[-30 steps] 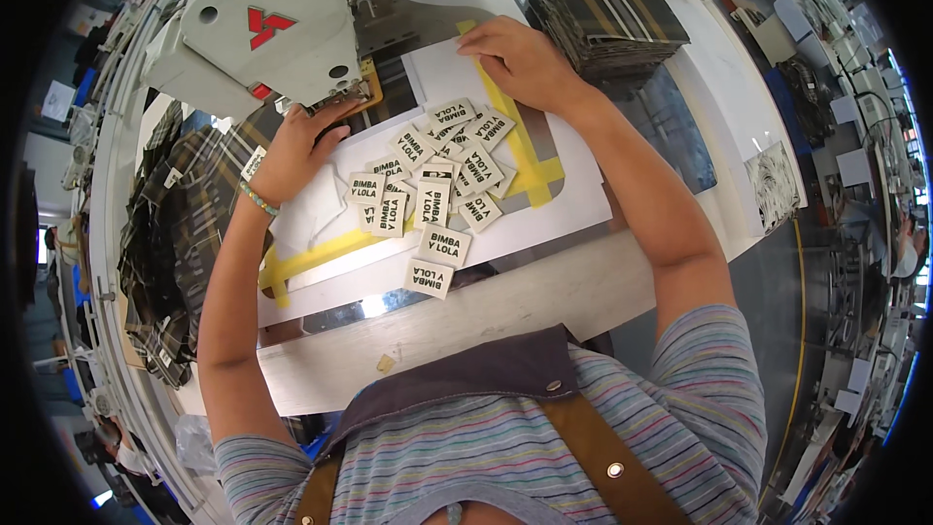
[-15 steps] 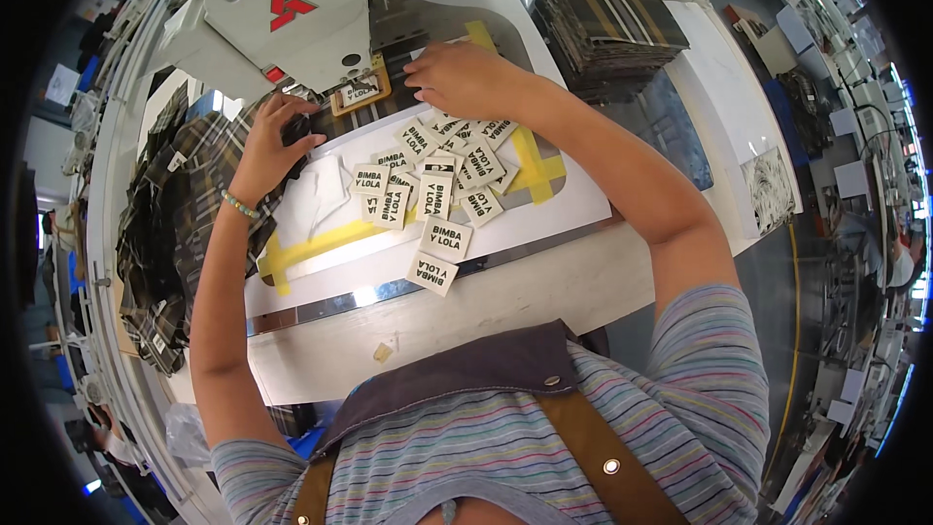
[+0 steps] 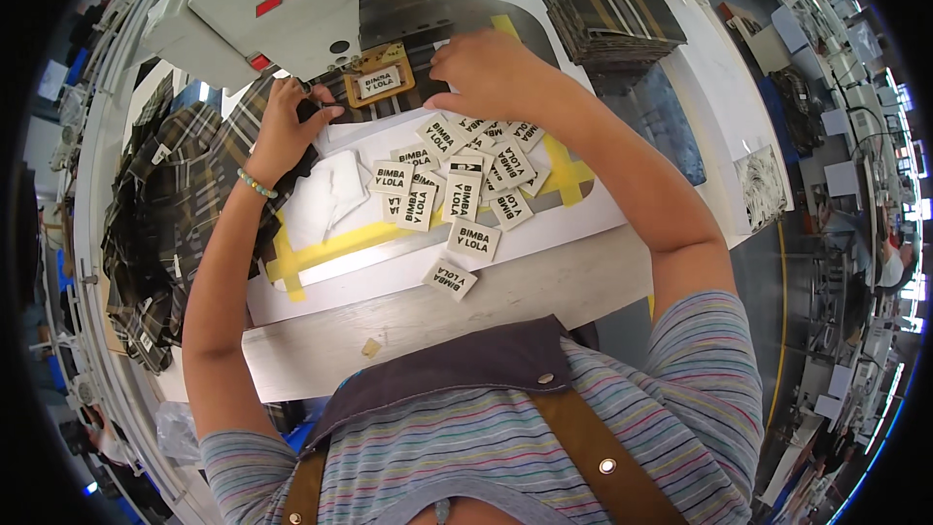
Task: The person repeatedly picks up plaid fabric pieces and small white labels, aligns them under a sewing machine, and sews the labels onto the fabric. Finished pieces are stacked to the left, while new fabric pieces are taken from a stack on the right.
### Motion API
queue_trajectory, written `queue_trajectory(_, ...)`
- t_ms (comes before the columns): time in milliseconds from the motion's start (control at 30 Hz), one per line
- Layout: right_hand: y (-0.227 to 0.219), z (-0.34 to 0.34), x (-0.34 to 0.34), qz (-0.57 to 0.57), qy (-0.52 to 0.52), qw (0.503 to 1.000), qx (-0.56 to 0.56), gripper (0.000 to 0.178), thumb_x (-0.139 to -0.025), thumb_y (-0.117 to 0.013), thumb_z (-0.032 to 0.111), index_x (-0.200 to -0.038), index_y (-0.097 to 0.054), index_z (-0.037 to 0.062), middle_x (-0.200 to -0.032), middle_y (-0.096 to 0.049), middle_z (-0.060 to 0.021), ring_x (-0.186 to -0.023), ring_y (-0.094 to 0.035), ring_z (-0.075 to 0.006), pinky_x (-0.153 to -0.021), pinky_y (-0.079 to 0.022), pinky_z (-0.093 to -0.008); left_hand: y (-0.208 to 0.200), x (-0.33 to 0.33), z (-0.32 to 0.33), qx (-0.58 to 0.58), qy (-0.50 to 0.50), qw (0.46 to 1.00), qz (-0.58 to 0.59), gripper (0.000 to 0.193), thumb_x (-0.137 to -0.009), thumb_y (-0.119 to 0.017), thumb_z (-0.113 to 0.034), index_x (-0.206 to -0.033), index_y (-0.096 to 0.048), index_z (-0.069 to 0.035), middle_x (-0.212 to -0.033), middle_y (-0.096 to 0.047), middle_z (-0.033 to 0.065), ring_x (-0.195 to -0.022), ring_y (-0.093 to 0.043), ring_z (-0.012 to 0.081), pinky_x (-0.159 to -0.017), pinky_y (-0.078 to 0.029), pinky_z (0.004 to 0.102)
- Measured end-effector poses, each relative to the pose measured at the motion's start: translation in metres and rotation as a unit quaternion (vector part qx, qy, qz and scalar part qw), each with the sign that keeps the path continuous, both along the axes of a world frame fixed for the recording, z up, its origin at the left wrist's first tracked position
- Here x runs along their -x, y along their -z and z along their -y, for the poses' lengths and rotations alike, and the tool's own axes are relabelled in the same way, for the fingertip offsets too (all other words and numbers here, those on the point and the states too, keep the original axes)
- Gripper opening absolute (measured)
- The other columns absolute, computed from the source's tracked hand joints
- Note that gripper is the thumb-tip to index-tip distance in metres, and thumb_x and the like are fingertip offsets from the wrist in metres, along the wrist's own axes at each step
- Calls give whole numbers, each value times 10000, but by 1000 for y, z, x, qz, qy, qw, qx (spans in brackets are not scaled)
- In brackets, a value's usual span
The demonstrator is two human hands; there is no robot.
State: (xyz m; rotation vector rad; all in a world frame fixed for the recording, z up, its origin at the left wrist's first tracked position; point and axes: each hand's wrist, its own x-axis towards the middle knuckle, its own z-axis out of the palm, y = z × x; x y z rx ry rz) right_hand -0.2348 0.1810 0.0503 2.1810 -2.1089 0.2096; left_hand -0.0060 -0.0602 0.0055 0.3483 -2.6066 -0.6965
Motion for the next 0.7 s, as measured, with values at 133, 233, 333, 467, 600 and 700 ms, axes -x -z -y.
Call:
queue_trajectory(133,14,8,-2,-95,5,995,11,199,-936,-718,237,-1007,-773,59,-1068,-748,-59,-1028,-696,-260,-904,-560,-406,11,2,8,-26,1,999,-48,228,-834,-885,-174,-938,-776,-3,-1009,-658,108,-1055,-563,325,-967,-484,409)
queue_trajectory(233,20,7,-3,-115,-42,988,92,100,-861,-727,140,-934,-746,74,-984,-721,-24,-942,-680,-228,-848,-554,-377,10,-4,11,-46,19,997,-65,179,-832,-878,-142,-915,-777,-20,-1008,-675,106,-1042,-593,322,-941,-494,413)
queue_trajectory(333,10,0,-16,-77,-77,988,107,140,-837,-728,101,-969,-759,69,-1010,-734,-27,-959,-687,-221,-840,-555,-363,-16,-20,-5,-15,32,997,-61,143,-817,-870,-72,-893,-759,-25,-1000,-680,95,-1021,-623,306,-917,-507,404)
queue_trajectory(467,12,-2,-28,-57,-110,981,152,151,-866,-734,99,-1010,-767,67,-1041,-746,-23,-970,-700,-217,-815,-569,-365,-38,-57,5,91,56,989,-99,195,-781,-853,25,-870,-685,-17,-982,-680,87,-1019,-660,284,-890,-522,395)
queue_trajectory(600,1,-10,-36,-7,-105,981,164,137,-945,-741,140,-1062,-776,79,-1100,-761,-27,-1000,-712,-232,-808,-589,-367,-42,-106,36,199,-19,978,-56,179,-769,-849,-9,-862,-697,-24,-984,-671,75,-999,-641,311,-873,-530,415)
queue_trajectory(700,-4,-20,-43,67,-102,983,136,134,-962,-748,138,-1074,-789,78,-1106,-769,-39,-1012,-717,-243,-804,-593,-362,-26,-146,62,190,-72,979,18,173,-797,-844,-27,-899,-706,-27,-1037,-683,89,-1067,-647,322,-937,-521,423)
